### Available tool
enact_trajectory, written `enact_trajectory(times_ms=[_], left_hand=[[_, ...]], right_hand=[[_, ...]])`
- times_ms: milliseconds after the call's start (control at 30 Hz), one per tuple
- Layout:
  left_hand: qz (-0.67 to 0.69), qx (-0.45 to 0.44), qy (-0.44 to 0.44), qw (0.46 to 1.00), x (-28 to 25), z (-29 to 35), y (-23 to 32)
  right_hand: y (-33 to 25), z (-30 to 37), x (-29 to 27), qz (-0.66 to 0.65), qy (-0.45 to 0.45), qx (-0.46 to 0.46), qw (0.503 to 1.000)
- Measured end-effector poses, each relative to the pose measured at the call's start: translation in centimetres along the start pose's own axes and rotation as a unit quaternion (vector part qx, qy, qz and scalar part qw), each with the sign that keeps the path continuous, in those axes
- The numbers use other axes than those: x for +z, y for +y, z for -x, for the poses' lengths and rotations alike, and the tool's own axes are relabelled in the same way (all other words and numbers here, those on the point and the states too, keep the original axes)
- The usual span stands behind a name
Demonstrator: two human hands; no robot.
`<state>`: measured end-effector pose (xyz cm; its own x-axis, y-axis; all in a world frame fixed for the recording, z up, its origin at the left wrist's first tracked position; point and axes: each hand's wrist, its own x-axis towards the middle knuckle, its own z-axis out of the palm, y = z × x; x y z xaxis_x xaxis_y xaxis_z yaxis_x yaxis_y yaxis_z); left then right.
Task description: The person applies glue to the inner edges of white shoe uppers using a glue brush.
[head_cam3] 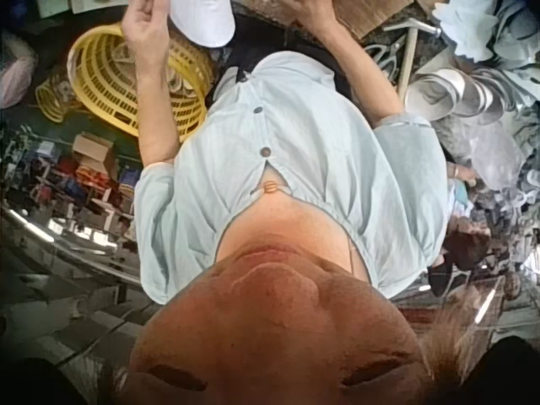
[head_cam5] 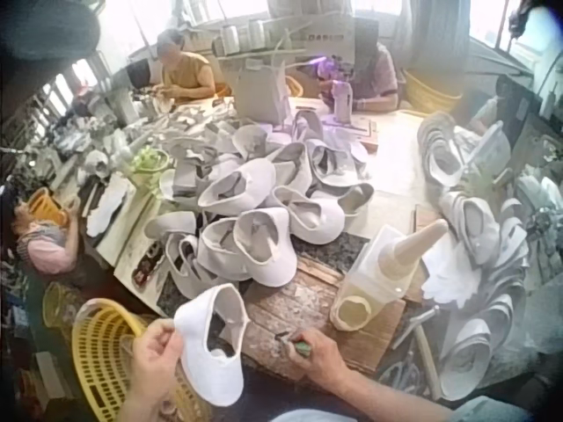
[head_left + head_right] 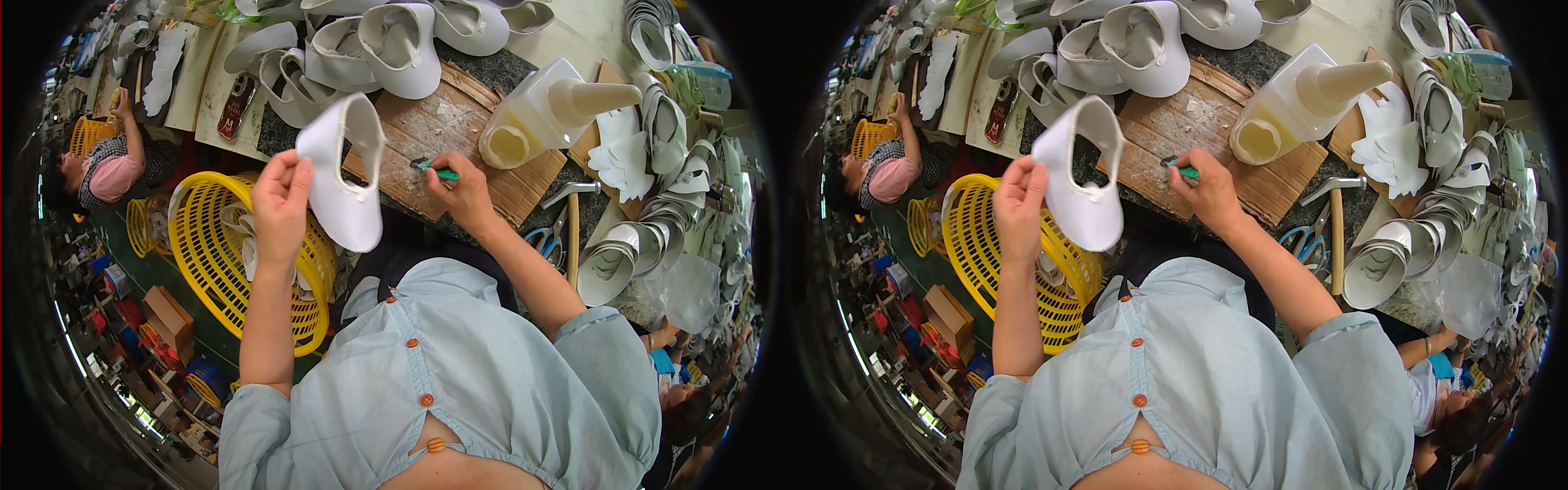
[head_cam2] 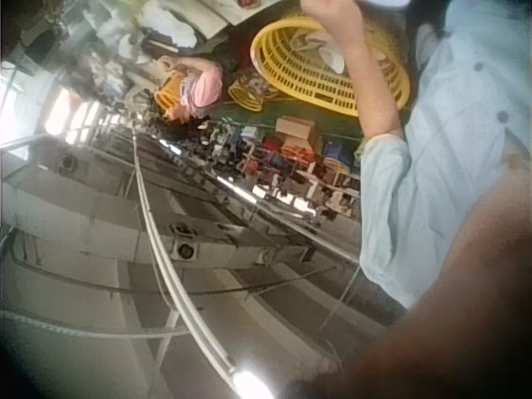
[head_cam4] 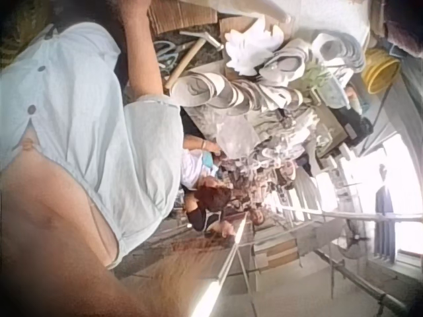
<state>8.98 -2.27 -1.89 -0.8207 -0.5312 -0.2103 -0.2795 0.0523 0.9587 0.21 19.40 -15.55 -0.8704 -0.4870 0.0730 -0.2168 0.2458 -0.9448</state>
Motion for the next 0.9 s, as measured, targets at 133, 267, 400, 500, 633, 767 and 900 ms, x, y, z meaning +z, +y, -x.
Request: enact_trajectory(times_ms=[133,267,400,500,633,767,900], left_hand=[[-0.424,0.334,0.036,0.841,0.4,0.2,-0.6],[-0.539,0.291,-0.063,0.788,3.9,0.5,-7.9],[-0.493,0.198,-0.098,0.842,4.6,1.0,-10.2],[-0.388,0.192,-0.103,0.895,3.1,0.8,-10.2],[-0.251,0.100,-0.171,0.948,2.5,0.2,-9.3],[-0.371,-0.006,-0.093,0.924,3.5,-3.2,-9.9],[-0.457,0.150,0.010,0.876,0.3,-5.2,-15.6]], right_hand=[[-1.8,0.3,-1.6,-0.053,0.039,0.037,0.997],[-2.7,0.6,-3.0,-0.070,0.095,0.057,0.991],[-3.6,1.3,-4.8,-0.061,0.090,0.064,0.992],[-4.3,1.8,-5.7,-0.089,0.088,0.077,0.989],[-5.2,2.2,-6.8,-0.083,0.129,0.106,0.983],[-4.4,2.1,-6.3,0.015,0.157,0.088,0.983],[-4.5,2.1,-5.6,-0.087,0.142,0.063,0.984]])
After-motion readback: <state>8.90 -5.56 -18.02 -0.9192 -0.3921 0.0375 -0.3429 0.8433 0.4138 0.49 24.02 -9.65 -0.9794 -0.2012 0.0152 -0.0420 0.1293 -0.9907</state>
